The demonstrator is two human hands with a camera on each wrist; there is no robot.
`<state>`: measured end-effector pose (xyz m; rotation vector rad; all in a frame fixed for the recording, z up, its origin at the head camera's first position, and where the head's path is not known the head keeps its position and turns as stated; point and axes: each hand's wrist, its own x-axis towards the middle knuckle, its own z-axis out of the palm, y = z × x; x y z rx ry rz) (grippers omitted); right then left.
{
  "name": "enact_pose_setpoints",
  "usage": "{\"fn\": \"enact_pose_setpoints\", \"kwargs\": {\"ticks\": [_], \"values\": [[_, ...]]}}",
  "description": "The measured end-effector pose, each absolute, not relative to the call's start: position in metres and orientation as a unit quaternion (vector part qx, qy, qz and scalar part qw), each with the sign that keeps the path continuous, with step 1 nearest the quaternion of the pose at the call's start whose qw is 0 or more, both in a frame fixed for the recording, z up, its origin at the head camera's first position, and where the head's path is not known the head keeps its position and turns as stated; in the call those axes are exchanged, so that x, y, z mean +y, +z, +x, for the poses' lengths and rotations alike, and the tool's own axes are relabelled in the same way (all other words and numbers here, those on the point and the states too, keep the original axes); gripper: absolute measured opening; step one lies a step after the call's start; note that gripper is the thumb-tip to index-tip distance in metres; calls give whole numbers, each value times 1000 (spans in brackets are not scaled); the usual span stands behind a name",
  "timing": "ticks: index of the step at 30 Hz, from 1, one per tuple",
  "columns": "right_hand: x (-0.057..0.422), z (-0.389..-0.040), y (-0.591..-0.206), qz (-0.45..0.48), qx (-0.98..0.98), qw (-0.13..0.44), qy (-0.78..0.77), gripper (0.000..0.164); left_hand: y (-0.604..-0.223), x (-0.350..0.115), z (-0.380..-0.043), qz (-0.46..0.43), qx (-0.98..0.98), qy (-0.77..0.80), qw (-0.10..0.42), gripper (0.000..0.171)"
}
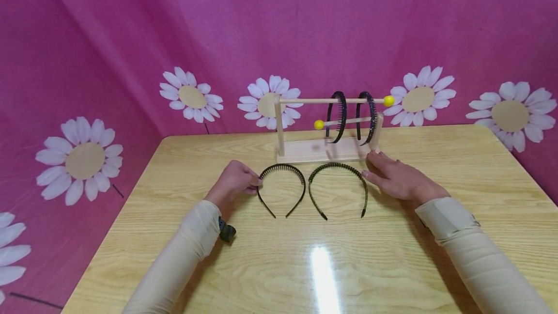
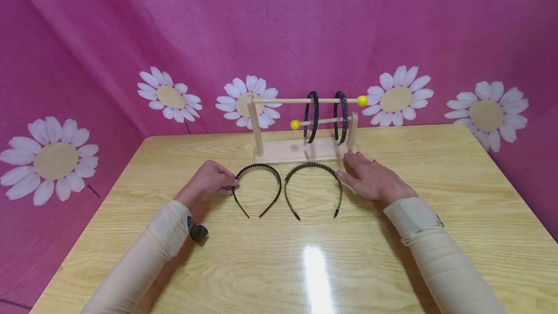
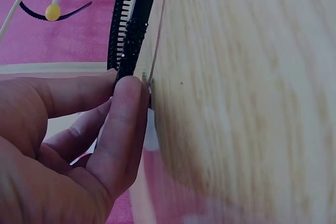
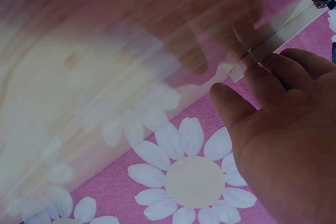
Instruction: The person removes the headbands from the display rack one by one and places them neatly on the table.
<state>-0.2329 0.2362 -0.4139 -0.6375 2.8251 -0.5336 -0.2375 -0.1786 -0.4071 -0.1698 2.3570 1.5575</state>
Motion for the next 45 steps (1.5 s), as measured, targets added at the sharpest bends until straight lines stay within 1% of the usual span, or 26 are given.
{"fn": "enact_pose_setpoints", "kwargs": {"ticks": [5, 10, 18, 24, 32, 37, 45], "values": [[237, -233, -414, -218, 954, 95, -184, 77, -405, -178, -237, -50, 835, 526, 153, 11], [237, -233, -414, -214, 954, 99, -187, 77, -402, -181, -236, -33, 851, 502, 149, 13], [237, -233, -414, -212, 953, 104, -190, 78, -385, -186, -239, -7, 899, 421, 125, 22], [236, -234, -414, -213, 953, 99, -189, 77, -373, -179, -243, 7, 902, 419, 104, 28], [238, -233, -414, -210, 955, 99, -186, 76, -363, -145, -241, 28, 883, 465, 57, 25], [239, -235, -416, -213, 955, 93, -184, 75, -356, -120, -241, 46, 868, 494, 25, 27], [239, -236, -415, -209, 954, 100, -189, 75, -349, -92, -242, 55, 841, 538, 27, 31]]}}
